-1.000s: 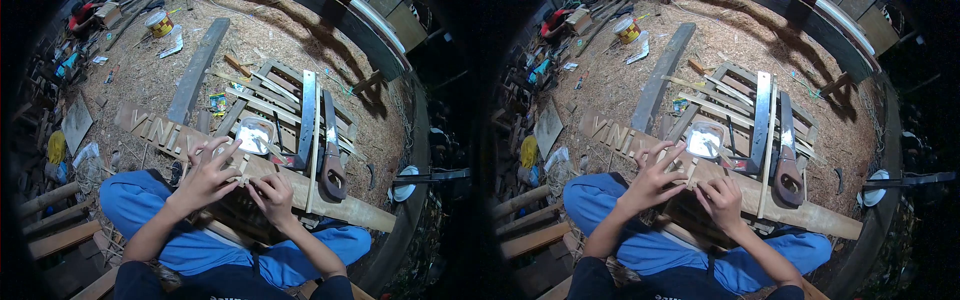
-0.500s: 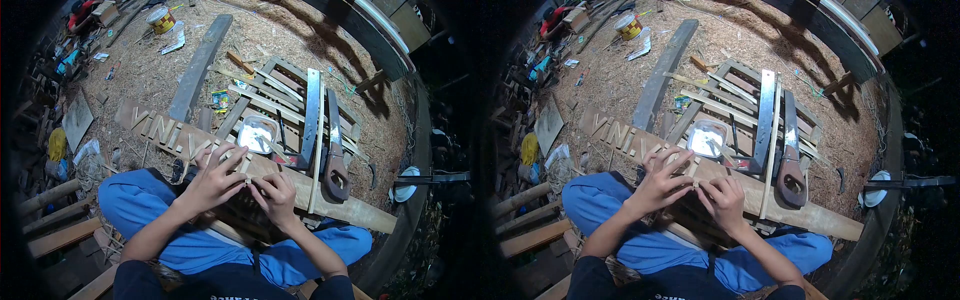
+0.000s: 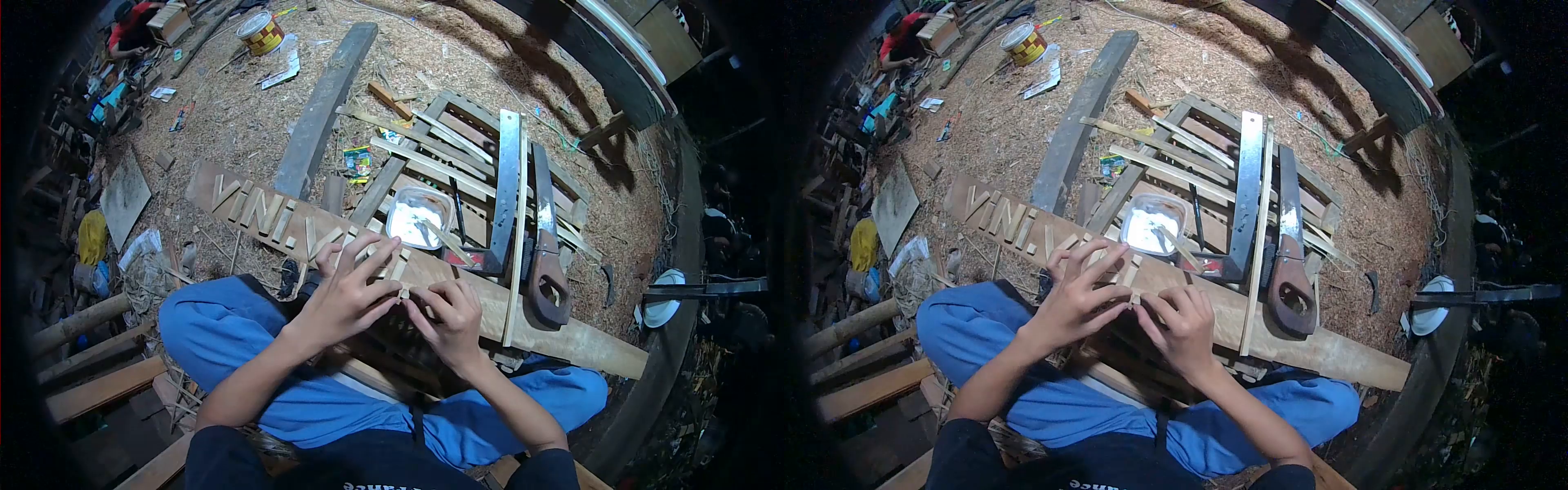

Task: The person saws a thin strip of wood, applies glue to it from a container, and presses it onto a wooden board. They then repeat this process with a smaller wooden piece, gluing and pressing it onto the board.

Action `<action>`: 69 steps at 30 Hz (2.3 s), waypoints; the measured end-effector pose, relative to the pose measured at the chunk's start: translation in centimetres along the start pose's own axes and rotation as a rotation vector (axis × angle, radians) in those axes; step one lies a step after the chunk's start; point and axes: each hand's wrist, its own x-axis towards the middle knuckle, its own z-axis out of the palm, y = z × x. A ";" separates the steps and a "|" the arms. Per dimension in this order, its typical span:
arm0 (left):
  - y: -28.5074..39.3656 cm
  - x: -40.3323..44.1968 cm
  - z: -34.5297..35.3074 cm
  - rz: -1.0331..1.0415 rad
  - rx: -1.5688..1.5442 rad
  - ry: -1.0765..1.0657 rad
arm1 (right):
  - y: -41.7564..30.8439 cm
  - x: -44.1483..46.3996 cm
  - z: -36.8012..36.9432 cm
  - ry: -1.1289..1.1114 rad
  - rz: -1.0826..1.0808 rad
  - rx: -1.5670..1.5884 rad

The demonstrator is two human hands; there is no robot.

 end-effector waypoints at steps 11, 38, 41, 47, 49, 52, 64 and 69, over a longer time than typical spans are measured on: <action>-0.3 -0.8 1.0 0.077 0.074 0.041 | 0.8 -1.4 -0.3 -0.026 -0.211 -0.102; 0.0 -0.9 1.2 0.103 0.169 0.039 | 1.1 -1.4 -0.2 -0.057 -0.252 -0.145; 0.0 -0.9 1.1 0.103 0.182 0.024 | 1.1 -1.3 -0.3 -0.065 -0.260 -0.150; 0.0 -1.0 1.1 0.093 0.181 0.005 | 1.0 -1.2 -0.2 -0.044 -0.260 -0.160; 0.0 -1.0 1.0 0.088 0.176 -0.002 | 0.9 -1.2 -0.2 -0.052 -0.256 -0.167; 0.0 -1.0 1.0 0.086 0.174 -0.005 | 0.9 -1.3 -0.2 -0.063 -0.248 -0.163; 0.1 -0.9 0.9 0.076 0.130 -0.010 | 1.0 -1.4 -0.2 -0.065 -0.258 -0.179; 0.1 -0.9 1.0 0.058 0.113 -0.015 | 1.0 -1.3 -0.2 -0.065 -0.261 -0.178</action>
